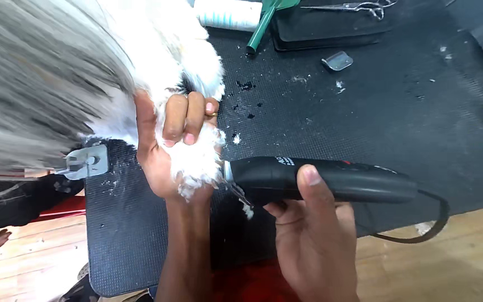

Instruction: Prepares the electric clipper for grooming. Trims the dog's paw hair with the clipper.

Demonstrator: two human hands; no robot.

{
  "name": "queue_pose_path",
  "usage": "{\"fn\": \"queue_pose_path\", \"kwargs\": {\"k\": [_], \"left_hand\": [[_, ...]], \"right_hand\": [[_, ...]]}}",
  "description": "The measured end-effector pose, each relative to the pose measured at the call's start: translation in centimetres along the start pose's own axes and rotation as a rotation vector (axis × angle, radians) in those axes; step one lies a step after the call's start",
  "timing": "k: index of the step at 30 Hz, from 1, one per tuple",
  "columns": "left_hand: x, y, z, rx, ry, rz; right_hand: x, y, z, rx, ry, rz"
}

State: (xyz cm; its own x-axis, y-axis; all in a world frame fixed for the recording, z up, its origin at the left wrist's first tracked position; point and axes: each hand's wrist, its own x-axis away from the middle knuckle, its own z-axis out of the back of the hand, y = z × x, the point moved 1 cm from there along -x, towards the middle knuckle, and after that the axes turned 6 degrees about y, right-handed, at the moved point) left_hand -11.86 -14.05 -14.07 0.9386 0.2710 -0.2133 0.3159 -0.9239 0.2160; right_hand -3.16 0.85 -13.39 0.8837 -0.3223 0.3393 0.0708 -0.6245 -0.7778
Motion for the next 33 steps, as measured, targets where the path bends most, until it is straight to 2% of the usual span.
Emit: {"fn": "queue_pose_path", "kwargs": {"k": [9,17,26,33], "left_hand": [[0.0,-0.1,0.1,0.004,0.021,0.038],[0.0,0.0,0.1,-0.016,0.023,0.06],[-0.1,0.2,0.2,-0.048,0.019,0.0],[0.1,0.2,0.3,-0.048,0.022,0.004]], "right_hand": [[0.0,0.1,-0.5,-0.028,-0.016,-0.024],[0.4,0.7,-0.7,0.007,-0.036,0.171],[-0.5,0.6,-2.1,0.027,-0.183,0.202],[-0.4,0.4,-0.9,0.068,-0.14,0.314]]}}
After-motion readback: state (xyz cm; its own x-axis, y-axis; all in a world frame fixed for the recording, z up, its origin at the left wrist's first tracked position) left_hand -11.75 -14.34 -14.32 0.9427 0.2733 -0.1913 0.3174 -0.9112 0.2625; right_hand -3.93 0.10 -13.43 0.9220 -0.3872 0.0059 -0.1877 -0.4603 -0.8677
